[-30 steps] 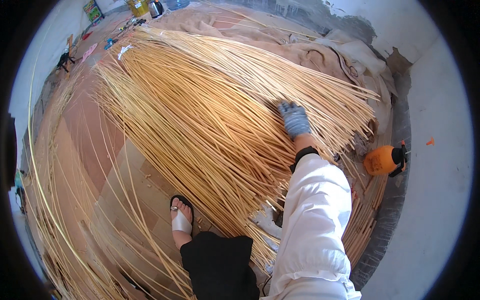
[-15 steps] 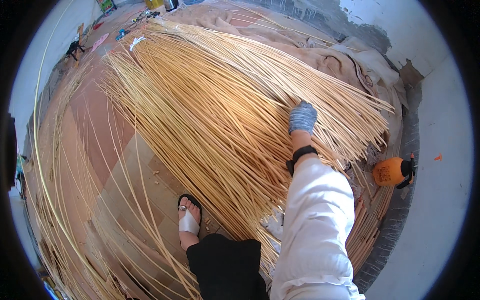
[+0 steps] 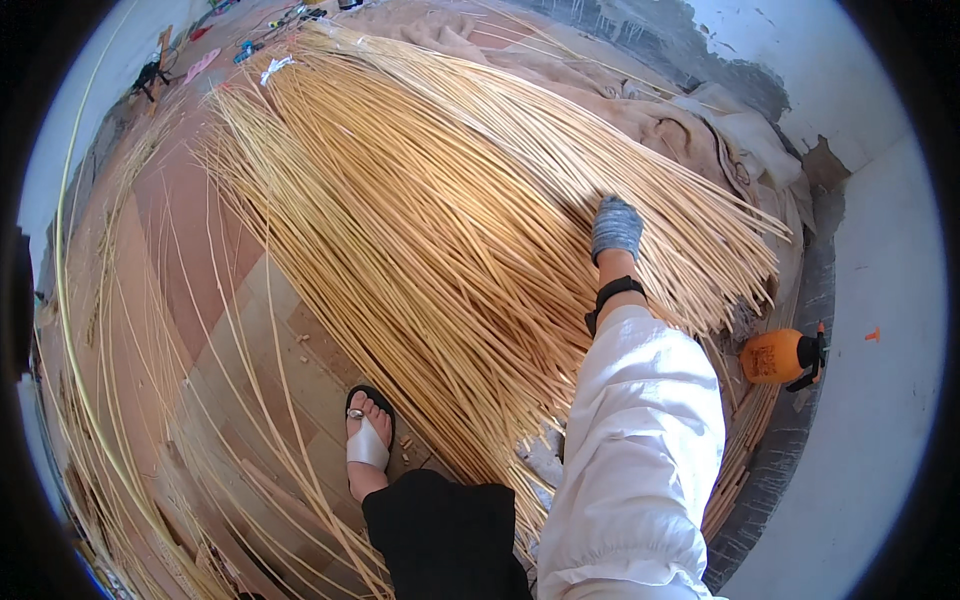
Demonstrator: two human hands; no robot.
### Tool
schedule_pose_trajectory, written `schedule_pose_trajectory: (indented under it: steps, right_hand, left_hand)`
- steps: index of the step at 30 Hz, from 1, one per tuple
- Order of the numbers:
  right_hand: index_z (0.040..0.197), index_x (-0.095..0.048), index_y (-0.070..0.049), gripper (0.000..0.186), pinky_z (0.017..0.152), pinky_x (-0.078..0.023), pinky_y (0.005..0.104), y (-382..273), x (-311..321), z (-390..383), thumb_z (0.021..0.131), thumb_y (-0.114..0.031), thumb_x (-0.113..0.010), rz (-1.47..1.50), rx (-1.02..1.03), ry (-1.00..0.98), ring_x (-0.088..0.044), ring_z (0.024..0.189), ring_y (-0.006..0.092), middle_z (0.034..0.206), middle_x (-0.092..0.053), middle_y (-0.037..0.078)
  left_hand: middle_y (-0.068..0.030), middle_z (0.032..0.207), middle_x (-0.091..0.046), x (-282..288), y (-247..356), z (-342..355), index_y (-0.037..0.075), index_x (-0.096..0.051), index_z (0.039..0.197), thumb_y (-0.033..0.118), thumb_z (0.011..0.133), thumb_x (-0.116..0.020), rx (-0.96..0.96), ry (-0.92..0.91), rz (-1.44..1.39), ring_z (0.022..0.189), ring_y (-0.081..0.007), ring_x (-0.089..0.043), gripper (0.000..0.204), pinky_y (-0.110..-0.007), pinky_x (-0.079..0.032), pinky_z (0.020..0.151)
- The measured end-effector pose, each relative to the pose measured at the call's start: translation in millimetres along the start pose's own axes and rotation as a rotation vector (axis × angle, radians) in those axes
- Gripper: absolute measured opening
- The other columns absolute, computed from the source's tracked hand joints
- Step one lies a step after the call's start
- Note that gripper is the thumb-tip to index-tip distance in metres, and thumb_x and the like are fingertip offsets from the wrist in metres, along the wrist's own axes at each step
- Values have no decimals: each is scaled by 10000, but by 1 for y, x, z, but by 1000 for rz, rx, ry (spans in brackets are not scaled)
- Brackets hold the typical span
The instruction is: The person weaves a large rectangular basket structure by interlacing vertical and horizontal reeds by hand and using a wooden block to press the weave into place.
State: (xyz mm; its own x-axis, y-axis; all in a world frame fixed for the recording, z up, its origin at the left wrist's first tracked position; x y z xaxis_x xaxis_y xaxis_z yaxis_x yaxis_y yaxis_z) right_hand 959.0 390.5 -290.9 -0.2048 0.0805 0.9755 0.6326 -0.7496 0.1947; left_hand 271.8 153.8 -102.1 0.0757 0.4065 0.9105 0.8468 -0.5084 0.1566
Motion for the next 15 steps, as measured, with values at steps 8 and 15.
schedule_pose_trajectory:
  steps: [8,15]
  right_hand:
    - [1022,-601,-52,264,833,-446,365,27,-4,0,798,-152,-504,109,-232,-129,-551,993,305,1033,-587,163]
    - [1004,-547,-82,274,757,-454,440,7,113,-2,809,-256,-464,181,-89,-37,-567,920,341,953,-603,168]
  left_hand:
    - [-99,717,-558,0,4,-6,47,-560,872,319,750,-598,-2,26,-13,498,-243,-510,301,-347,-409,427]
    - [-96,710,-555,3,10,-18,48,-560,864,318,755,-590,-4,76,-20,495,-239,-507,293,-346,-405,423]
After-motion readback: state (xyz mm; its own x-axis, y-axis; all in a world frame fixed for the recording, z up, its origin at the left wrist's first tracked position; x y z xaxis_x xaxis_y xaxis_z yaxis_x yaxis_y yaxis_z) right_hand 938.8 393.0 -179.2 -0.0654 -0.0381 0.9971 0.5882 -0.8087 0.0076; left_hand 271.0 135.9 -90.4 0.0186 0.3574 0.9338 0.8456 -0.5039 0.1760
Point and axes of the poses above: each hand's wrist, its own z-axis towards the middle knuckle, its own x-axis out of the back of the hand, y = z × x, the point moved 8 cm from there along z, towards the middle knuckle
